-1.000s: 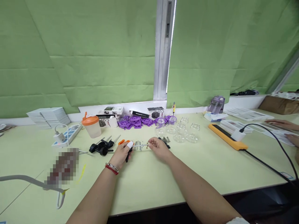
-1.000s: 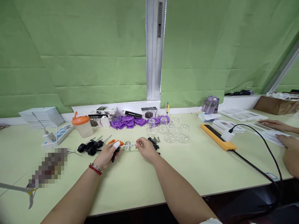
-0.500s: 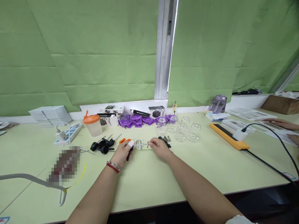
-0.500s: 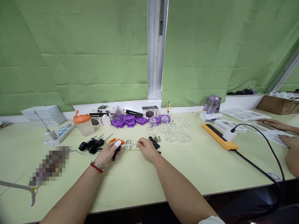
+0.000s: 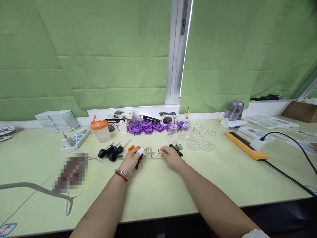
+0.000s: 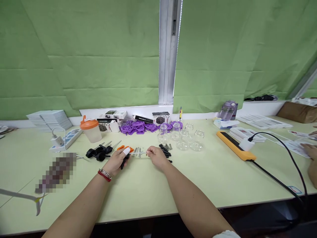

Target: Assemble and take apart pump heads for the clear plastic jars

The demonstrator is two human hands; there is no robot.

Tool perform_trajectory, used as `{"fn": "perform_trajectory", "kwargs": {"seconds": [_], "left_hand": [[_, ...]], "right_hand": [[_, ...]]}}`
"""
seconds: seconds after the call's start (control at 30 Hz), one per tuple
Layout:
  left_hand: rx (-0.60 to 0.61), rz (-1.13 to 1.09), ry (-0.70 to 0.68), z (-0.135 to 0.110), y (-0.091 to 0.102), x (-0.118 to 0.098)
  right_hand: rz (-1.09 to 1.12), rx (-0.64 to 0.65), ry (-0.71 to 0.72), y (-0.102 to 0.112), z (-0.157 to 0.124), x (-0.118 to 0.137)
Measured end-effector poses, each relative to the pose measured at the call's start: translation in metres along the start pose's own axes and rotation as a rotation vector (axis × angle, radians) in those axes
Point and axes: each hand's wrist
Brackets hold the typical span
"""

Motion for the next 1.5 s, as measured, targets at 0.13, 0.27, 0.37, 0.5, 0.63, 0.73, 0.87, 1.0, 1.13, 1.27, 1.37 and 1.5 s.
{"fn": "perform_trajectory", "kwargs": {"seconds": [0.13, 0.27, 0.37, 0.5, 0.63, 0.73, 0.87, 1.0, 1.13, 1.27, 1.37, 1.5], "left_hand": [[0.008, 0.001, -0.006, 0.001, 0.0, 0.002], [0.006, -0.007, -0.012, 0.002, 0.0, 0.003], [0.008, -0.001, -0.013, 0.002, 0.0, 0.002], [0.009, 0.016, 0.003, 0.001, 0.0, 0.001], [0.006, 0.024, 0.002, 0.0, 0.0, 0.0], [0.005, 0.023, -0.006, 0.0, 0.0, 0.001], [-0.001, 0.014, 0.001, 0.0, 0.0, 0.001], [-0.002, 0.004, -0.001, -0.001, 0.0, 0.0], [0.001, -0.006, -0.005, 0.0, -0.001, 0.0], [0.02, 0.014, 0.004, -0.002, 0.001, -0.002], [0.139, 0.02, -0.033, -0.006, 0.008, -0.007], [0.338, 0.108, -0.099, -0.015, 0.017, -0.014]], "right_hand": [[0.008, 0.005, -0.01, 0.0, 0.0, 0.0], [-0.006, 0.016, -0.005, 0.001, 0.0, 0.001], [-0.001, 0.021, -0.005, 0.001, 0.0, 0.001], [-0.005, 0.018, -0.017, 0.0, 0.0, 0.001], [-0.014, 0.022, -0.013, 0.0, 0.001, 0.001], [-0.03, 0.023, -0.015, 0.001, 0.0, 0.0], [-0.026, 0.017, -0.014, 0.001, -0.001, -0.001], [-0.035, 0.021, -0.02, 0.001, -0.001, -0.001], [-0.045, 0.026, -0.011, 0.001, -0.001, 0.0], [-0.04, 0.013, -0.002, 0.002, 0.0, 0.0], [-0.024, -0.035, 0.018, 0.005, 0.001, 0.002], [0.004, -0.109, 0.04, 0.008, 0.002, 0.006]]}}
Point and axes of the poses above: each hand's wrist, its own z-axis towards the middle knuckle, its own y-axis out of the back of the hand, x = y × z, and after that the axes turned 11 degrees about z, right-handed
